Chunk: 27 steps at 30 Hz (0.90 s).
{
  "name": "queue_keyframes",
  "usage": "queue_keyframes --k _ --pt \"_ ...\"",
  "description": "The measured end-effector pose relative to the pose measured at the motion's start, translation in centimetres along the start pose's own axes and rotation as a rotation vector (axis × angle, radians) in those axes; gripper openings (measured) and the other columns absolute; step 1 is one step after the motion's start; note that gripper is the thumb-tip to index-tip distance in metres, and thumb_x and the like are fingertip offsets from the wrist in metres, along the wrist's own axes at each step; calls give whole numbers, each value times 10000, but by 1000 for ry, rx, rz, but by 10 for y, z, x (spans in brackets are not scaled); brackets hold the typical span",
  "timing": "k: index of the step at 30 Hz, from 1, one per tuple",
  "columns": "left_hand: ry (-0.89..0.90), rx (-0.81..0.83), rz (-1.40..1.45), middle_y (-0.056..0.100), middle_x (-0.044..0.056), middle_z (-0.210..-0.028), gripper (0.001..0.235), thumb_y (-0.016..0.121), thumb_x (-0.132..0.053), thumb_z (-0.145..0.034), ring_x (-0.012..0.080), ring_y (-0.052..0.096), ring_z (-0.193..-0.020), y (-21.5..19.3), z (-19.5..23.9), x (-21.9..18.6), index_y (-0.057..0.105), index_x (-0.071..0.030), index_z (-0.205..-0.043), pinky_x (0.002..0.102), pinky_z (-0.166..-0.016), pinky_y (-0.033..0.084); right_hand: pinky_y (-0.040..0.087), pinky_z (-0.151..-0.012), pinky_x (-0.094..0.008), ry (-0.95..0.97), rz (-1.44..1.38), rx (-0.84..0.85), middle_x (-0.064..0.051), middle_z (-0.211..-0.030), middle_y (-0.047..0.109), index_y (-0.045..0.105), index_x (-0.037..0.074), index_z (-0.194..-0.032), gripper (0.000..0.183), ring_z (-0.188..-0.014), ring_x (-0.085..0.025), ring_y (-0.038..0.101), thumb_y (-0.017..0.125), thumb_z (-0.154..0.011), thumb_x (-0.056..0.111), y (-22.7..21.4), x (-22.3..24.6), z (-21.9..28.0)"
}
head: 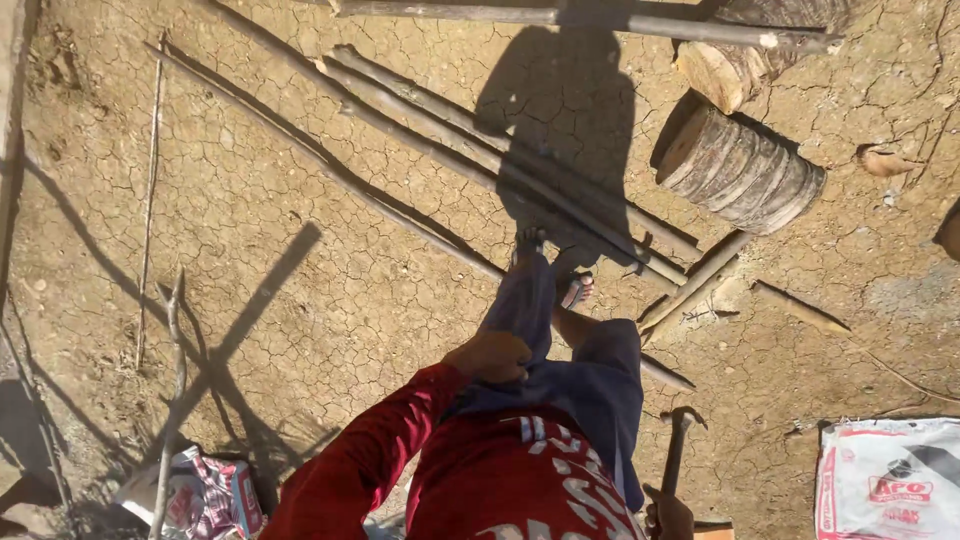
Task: Hammering nails into a wooden branch supported by a log.
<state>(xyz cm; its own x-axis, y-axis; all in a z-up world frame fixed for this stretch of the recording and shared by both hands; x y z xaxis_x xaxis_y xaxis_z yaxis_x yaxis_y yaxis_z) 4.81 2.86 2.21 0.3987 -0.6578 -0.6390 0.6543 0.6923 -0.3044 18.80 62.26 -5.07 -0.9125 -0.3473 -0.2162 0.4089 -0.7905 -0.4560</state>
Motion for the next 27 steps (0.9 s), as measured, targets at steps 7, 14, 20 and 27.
queue_keyframes --k 7,14,20,27 --pt "-160 -53 155 689 131 -879 278 682 -330 -912 361 677 -833 -28 -59 58 625 -61 -875 516 -725 512 303 -426 -296 -330 -484 138 39 -560 375 458 150 -755 293 -440 -114 344 683 -937 190 58 273 101" --pt "138 -108 6 699 136 -854 218 634 -296 -943 356 687 -813 -13 -264 94 623 -78 -925 509 -718 513 373 -411 -281 -724 -630 36 53 -591 425 516 156 -812 177 -454 -94 403 622 -950 119 87 406 34" --pt "143 -158 -148 714 143 -985 223 664 -320 -947 371 682 -915 56 -477 205 660 -101 -991 517 -752 512 404 -422 -298 -1188 -862 22 25 -619 455 553 121 -871 163 -491 -112 472 637 -1010 126 119 476 -48" --pt "148 -511 -558 612 173 -1185 396 699 -254 -877 369 600 -1141 59 -616 279 592 -51 -1200 497 -929 522 438 -477 -312 -1213 -1198 426 -1 -592 469 511 120 -848 297 -464 -121 484 620 -1123 148 109 507 -110"
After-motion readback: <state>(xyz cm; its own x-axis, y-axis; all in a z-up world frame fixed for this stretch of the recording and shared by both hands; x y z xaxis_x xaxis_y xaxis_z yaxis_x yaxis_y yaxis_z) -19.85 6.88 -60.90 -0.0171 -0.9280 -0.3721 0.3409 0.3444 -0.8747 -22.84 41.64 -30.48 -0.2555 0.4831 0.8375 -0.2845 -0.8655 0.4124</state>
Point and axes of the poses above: each hand's wrist, its own z-axis away from the middle knuckle, its own y-axis out of the palm, x = y × z, the point moved 6 cm from there along -z, towards the middle knuckle
